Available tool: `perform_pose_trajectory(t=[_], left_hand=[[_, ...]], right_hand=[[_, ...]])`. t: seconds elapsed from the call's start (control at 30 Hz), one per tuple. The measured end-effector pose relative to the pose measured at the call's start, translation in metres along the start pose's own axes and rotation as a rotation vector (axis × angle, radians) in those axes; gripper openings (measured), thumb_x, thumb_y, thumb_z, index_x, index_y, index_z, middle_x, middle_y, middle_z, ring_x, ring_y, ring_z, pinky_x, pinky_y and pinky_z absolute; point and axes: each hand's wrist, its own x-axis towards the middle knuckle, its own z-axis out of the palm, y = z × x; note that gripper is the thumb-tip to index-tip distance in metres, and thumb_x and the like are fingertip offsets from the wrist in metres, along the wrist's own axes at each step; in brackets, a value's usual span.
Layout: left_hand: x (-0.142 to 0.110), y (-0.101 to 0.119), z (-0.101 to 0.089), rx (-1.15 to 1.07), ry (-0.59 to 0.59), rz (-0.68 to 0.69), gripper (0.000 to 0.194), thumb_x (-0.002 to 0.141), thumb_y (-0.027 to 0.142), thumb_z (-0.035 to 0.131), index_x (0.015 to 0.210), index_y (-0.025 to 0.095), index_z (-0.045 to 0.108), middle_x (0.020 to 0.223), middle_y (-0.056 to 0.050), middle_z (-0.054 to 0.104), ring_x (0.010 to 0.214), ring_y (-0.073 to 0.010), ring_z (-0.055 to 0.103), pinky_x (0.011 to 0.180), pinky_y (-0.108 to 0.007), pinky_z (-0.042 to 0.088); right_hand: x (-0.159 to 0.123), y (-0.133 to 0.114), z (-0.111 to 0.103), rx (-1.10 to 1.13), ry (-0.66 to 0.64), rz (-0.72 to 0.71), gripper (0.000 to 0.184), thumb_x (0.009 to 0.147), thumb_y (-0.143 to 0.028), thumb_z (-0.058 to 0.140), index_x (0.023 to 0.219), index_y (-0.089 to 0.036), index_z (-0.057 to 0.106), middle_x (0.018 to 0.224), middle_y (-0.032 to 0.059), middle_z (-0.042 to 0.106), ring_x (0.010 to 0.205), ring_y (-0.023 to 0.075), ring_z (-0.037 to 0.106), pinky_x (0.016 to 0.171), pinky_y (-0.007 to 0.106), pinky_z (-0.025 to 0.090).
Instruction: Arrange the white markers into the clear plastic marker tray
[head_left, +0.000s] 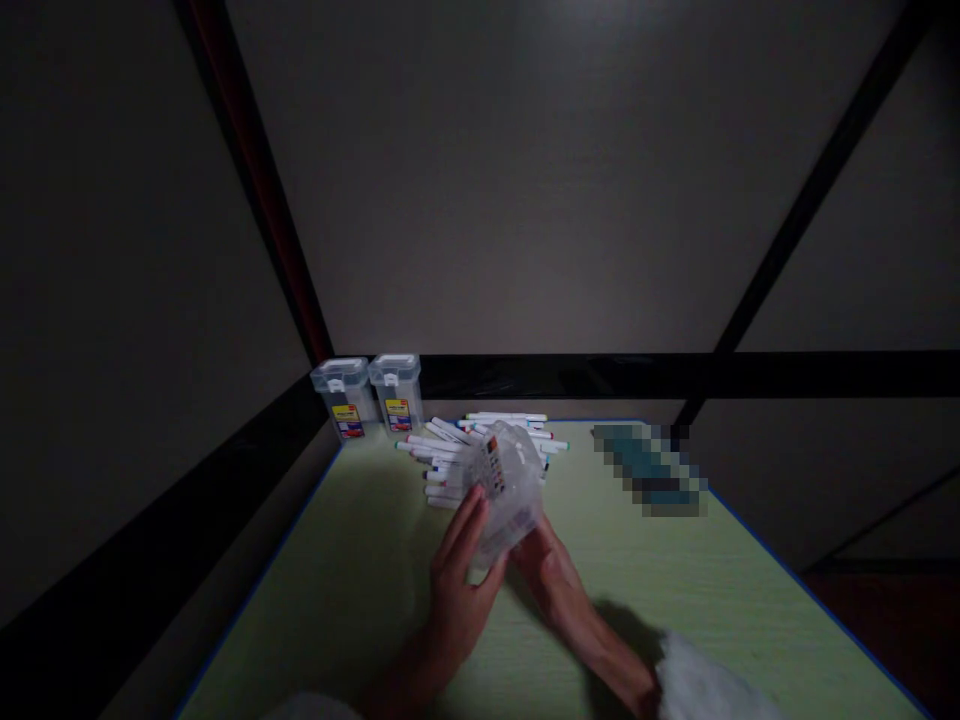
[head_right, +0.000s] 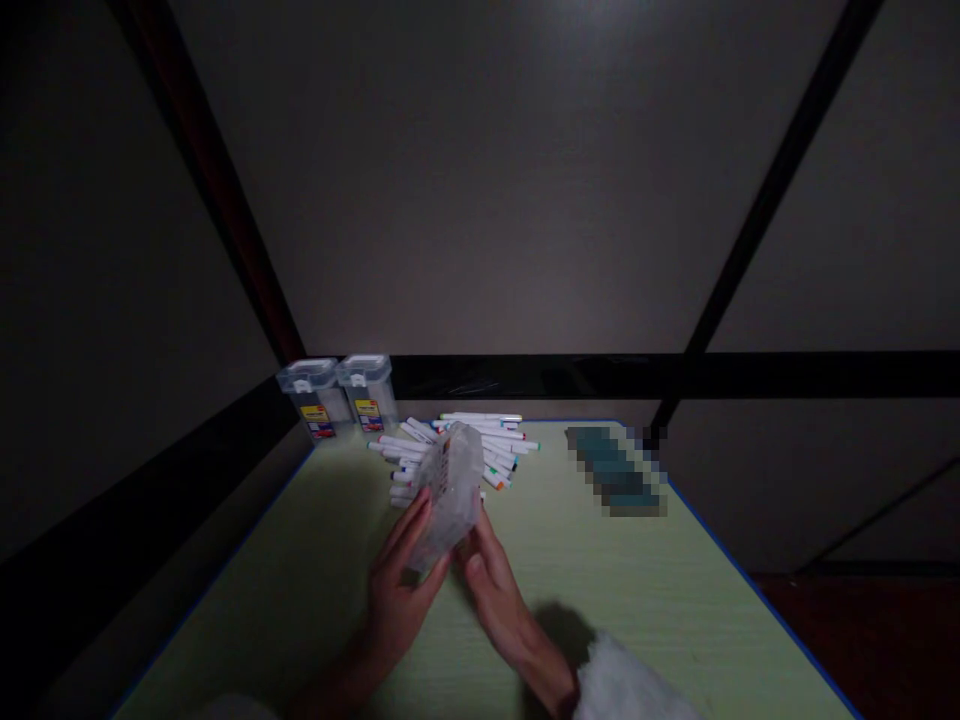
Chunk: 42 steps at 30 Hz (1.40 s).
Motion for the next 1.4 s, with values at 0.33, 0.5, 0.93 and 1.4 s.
perform_pose_trajectory(t=[0.33,0.5,0.93,1.4], left_hand=[[0.002,0.0,-0.004,0.126,-0.22,0.218,0.063,0.073,0.01,0.048,0.132,0.019,0.026,0.135,-0.012,0.031,0.124,-0.0247,0.03,0.096,-0.042,0.036],[0.007,-0.006,-0.008,0.256,-0.249,0.246,0.056,0.075,0.013,0.048,0.128,0.021,0.034,0.13,-0.01,0.04,0.122,-0.0248,0.033,0.094,-0.041,0.034],[0.033,-0.015,-0.027,-0.3,-0.059,-0.41,0.061,0.079,0.031,0.046,0.133,0.025,0.019,0.137,-0.007,0.029,0.124,-0.0216,0.029,0.102,-0.038,0.025],[0.032,-0.002,-0.026,-0.542,0.03,-0.694,0.051,0.075,0.048,0.045,0.116,0.017,0.045,0.119,-0.01,0.05,0.109,-0.0241,0.048,0.089,-0.035,0.04]], right_hand=[[0.009,-0.008,-0.003,0.032,0.195,0.039,0.043,0.07,-0.029,0.063,0.11,-0.027,0.05,0.113,0.0026,0.056,0.104,0.0193,0.051,0.093,0.035,0.037],[0.016,-0.007,-0.013,0.088,0.225,0.045,0.038,0.071,-0.026,0.06,0.108,-0.025,0.049,0.109,0.0038,0.058,0.096,0.0199,0.055,0.087,0.036,0.042],[0.016,-0.011,-0.04,-0.014,0.244,0.014,0.04,0.068,-0.023,0.057,0.107,-0.028,0.052,0.105,0.0013,0.059,0.094,0.0215,0.054,0.078,0.034,0.044],[0.008,-0.013,-0.033,-0.076,0.145,0.161,0.049,0.075,-0.043,0.052,0.12,-0.03,0.038,0.12,0.0033,0.049,0.104,0.0229,0.049,0.086,0.04,0.038]])
